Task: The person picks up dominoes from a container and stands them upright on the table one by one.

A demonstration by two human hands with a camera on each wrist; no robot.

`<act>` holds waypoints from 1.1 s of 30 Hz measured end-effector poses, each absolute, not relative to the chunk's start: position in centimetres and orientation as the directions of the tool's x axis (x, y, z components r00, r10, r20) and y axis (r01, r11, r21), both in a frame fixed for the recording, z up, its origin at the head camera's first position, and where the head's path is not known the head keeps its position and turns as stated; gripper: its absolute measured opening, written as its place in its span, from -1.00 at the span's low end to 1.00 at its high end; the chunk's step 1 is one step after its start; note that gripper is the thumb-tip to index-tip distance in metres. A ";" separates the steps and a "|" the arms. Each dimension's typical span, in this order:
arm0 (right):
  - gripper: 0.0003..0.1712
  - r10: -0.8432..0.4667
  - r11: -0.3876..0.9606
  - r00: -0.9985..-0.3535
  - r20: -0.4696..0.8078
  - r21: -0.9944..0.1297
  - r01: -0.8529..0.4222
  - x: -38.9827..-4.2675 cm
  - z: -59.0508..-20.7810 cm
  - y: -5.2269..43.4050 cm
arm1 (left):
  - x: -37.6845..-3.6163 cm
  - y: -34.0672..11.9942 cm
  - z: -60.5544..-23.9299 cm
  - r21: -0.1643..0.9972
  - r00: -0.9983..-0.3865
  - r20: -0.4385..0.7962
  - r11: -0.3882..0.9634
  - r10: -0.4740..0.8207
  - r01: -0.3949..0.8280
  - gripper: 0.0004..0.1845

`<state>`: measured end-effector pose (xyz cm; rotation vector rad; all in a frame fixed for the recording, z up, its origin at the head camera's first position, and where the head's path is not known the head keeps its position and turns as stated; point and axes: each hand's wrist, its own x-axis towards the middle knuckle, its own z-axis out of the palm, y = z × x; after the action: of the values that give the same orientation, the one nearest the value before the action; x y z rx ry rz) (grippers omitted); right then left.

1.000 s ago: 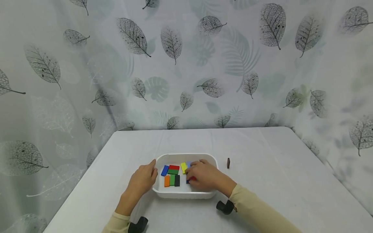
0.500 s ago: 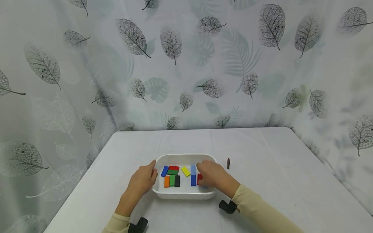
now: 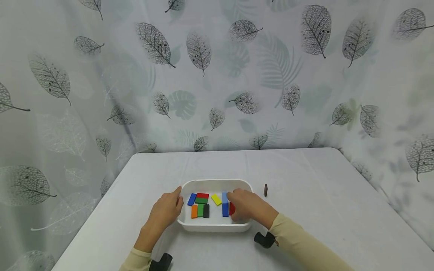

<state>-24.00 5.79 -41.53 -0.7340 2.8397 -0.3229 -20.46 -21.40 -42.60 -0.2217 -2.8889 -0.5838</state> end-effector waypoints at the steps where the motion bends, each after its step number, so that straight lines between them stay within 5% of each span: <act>1: -0.39 -0.493 0.856 -0.860 -0.132 -0.253 -0.452 -24.0 -41.6 5.8 | -20.5 -21.4 -42.6 0.369 -0.972 0.209 0.912 0.108 0.181 -0.54; 18: -0.44 -0.481 0.862 -0.872 -0.089 -0.230 -0.452 -23.8 -42.1 5.5 | -20.3 -21.4 -42.8 0.365 -0.973 0.205 0.913 0.110 0.180 -0.54; 33: -0.68 -0.499 0.837 -0.867 -0.005 -0.261 -0.481 -24.4 -42.1 5.7 | -20.5 -21.5 -42.7 0.363 -0.971 0.209 0.912 0.118 0.189 -0.54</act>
<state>-24.41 5.73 -42.07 -0.7851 2.9407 -0.3883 -20.50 -21.46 -42.68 -0.2346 -2.8920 -0.5764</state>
